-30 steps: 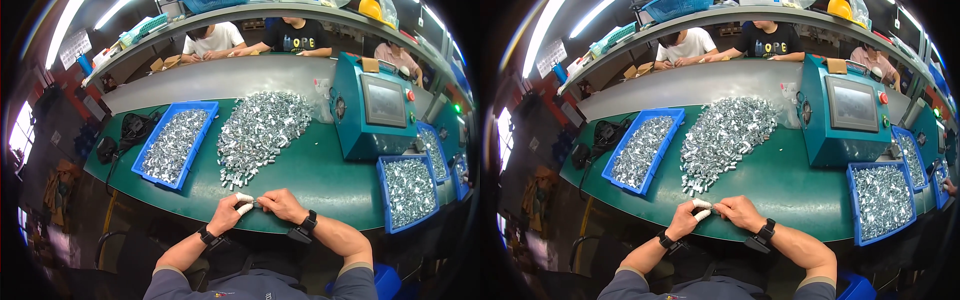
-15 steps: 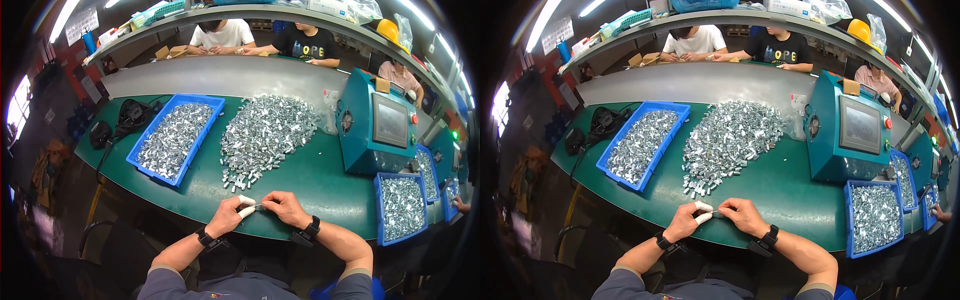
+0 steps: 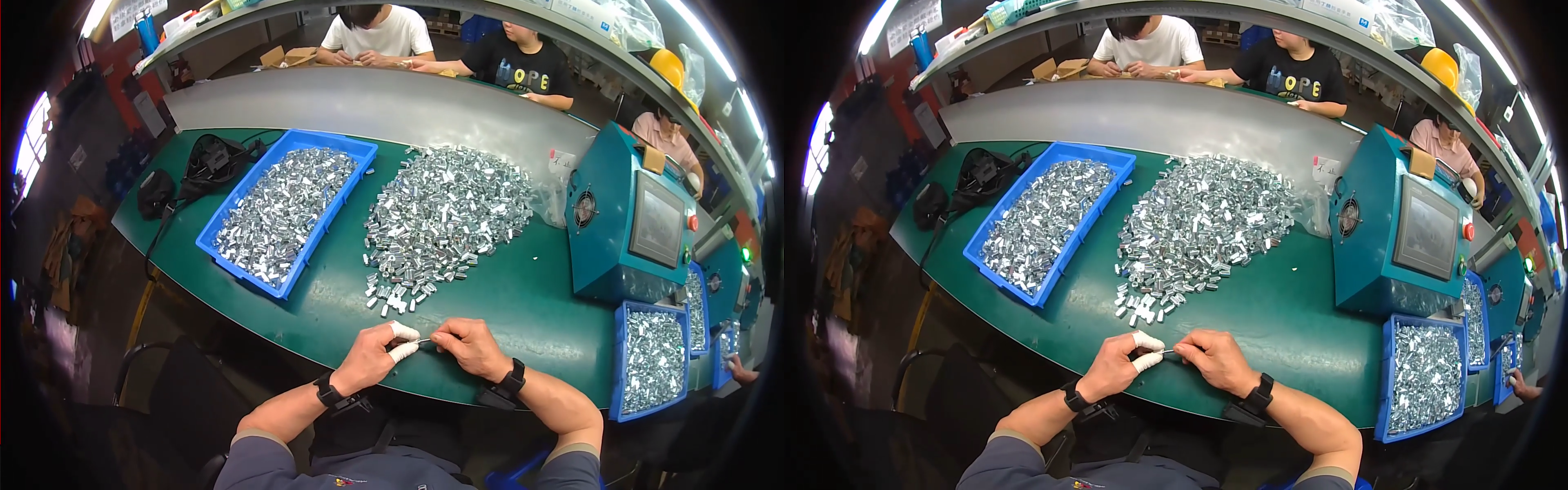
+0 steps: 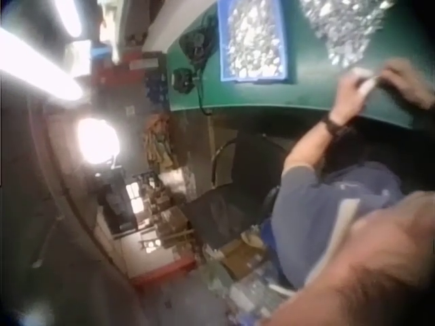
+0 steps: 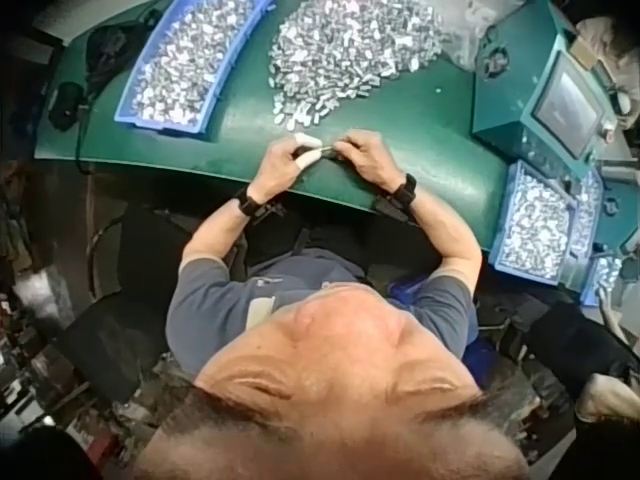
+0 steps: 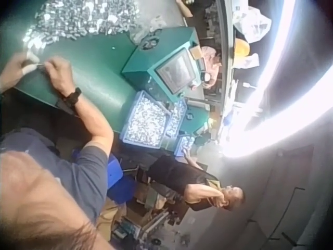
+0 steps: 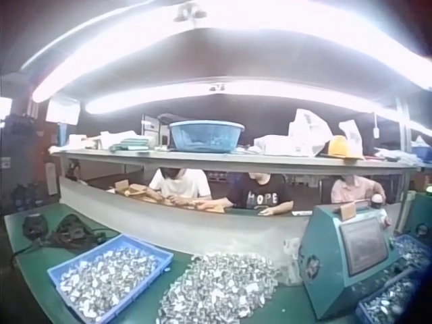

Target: The person picks up a metal part from a pile and slides it onto a metal rod to test the fit. They then remove the part and place it into a blue tray, repeating the process with several more pieces.

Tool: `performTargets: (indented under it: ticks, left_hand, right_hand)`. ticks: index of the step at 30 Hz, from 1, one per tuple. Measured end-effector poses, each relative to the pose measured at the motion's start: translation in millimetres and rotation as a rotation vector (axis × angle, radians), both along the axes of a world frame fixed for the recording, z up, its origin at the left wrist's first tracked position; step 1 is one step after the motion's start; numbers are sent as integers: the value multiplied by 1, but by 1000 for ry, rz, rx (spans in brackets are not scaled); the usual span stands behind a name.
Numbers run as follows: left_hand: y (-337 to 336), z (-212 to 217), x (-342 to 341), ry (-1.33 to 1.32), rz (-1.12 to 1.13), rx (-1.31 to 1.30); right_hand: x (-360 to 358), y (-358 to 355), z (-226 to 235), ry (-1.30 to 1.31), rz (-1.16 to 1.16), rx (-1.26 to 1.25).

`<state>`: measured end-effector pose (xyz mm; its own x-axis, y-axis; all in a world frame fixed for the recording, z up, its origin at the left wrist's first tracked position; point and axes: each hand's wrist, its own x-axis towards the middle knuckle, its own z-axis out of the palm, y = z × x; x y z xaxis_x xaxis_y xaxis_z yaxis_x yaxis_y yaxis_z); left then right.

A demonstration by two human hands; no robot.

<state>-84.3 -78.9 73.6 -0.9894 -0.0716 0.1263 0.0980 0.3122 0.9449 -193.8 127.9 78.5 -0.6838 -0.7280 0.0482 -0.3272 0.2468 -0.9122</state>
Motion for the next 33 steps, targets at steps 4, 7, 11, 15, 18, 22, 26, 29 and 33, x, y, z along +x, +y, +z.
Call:
performTargets:
  ticks: [4, 7, 11, 15, 18, 22, 26, 29, 33]
  left_hand:
    - [0, 2, 1, 33, -3, -49]
    - [1, -1, 3, 50, 2, -67]
    - [4, 0, 2, -28, 70, -49]
    - [2, -2, 4, -37, 190, -66]
    - [-21, 9, -1, 53, 246, -185]
    - [-93, 33, -31, 233, 458, -384]
    - [-131, 53, -53, 446, 595, -862]
    - [-118, 30, -57, 274, 186, -881]
    - [-99, 16, -72, 171, 119, -914]
  right_hand:
    - [3, -2, -5, -46, -2, 57]
    - [7, -4, -3, -80, -1, 64]
    - [4, -3, -16, -133, -52, -67]
    - [-1, -1, -15, -215, -159, -169]
    - [-7, 0, -23, -270, -150, -221]
    - [-10, 1, -25, -258, -123, -240]
    - [-11, 2, -28, -274, -121, -239]
    - [-6, 0, -23, -284, -117, -247]
    - [-5, 0, -26, -300, -118, -263]
